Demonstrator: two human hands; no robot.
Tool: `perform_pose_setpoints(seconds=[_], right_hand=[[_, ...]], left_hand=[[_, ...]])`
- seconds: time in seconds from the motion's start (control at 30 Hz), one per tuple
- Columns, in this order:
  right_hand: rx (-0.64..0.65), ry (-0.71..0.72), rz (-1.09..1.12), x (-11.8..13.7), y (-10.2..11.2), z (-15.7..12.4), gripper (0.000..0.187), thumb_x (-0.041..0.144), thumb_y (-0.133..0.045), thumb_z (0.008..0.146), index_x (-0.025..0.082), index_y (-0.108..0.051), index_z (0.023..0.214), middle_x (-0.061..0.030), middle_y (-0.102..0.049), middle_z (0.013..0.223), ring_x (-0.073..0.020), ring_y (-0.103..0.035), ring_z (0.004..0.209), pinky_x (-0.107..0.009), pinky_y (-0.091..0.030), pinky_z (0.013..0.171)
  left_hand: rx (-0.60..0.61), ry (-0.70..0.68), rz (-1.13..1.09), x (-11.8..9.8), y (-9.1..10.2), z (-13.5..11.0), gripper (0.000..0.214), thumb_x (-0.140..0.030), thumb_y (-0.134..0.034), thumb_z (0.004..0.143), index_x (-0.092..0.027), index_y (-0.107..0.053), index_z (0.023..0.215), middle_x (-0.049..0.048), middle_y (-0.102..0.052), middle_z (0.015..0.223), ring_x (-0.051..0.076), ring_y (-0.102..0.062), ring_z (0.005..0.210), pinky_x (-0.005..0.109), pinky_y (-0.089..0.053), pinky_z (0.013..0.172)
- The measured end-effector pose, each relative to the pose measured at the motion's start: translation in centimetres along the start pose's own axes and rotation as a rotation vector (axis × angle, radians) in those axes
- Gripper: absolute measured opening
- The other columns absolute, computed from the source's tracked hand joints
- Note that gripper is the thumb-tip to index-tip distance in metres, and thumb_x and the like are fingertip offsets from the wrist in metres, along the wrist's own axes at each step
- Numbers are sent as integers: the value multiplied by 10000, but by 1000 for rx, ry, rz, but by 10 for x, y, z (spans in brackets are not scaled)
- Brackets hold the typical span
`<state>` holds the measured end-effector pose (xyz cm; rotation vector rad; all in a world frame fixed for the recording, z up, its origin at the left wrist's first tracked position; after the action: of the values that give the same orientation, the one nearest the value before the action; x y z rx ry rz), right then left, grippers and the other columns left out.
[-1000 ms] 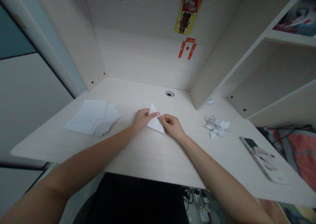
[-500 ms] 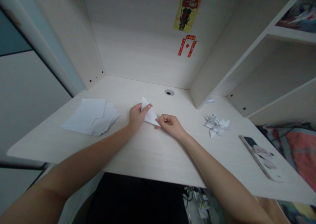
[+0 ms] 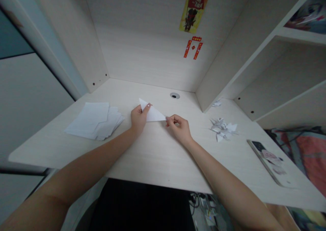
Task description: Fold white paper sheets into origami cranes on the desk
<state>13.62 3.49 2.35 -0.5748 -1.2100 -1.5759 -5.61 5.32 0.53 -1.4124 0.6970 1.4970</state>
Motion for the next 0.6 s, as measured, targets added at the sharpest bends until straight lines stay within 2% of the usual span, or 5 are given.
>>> perform_pose_setpoints(seconds=[0.17,0.3,0.43,0.53,0.6], right_hand=[[-110,-52,5,-14,8,3,321,415,-411,872,200,-568,692,-1,-610,642,-131,-521,585,-240,-396,583],[-175,-67,28,-25,12,5,323,422,-389,880,204,-548,703,2,-596,638,-130,-504,570,-250,-399,591],[-275,-92,104,-33,23,6,313,441,-368,885,205,-525,752,1,-593,663,-127,-488,552,-256,-405,577],[-279,-52,109,-27,26,6,298,430,-359,893,205,-533,806,-15,-602,731,-135,-515,605,-261,-427,596],[-244,19,50,-14,25,5,281,412,-363,897,206,-554,909,-44,-619,846,-156,-554,717,-283,-450,659]], left_hand=[[25,69,-43,2,-5,-5,311,-430,-691,633,-123,-650,662,28,-645,642,136,-561,546,219,-399,481],[46,76,-56,1,-8,-7,315,-430,-699,627,-122,-639,661,32,-645,637,139,-569,548,218,-407,481],[17,66,-59,3,-3,-3,342,-458,-688,632,-125,-624,670,27,-636,633,140,-569,552,216,-414,483],[33,75,-71,6,-4,-3,355,-470,-680,639,-124,-622,694,32,-638,652,141,-570,561,219,-421,491],[61,71,-65,6,-7,-4,356,-472,-679,640,-126,-617,692,31,-635,657,139,-567,563,219,-421,496]])
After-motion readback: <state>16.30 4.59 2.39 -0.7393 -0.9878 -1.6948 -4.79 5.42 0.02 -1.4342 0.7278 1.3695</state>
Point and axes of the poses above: each hand's wrist, its own z-axis towards the middle knuckle, its own y-axis out of the back of the hand, x = y × z, the point moved 8 cm from there along z, towards the middle knuckle
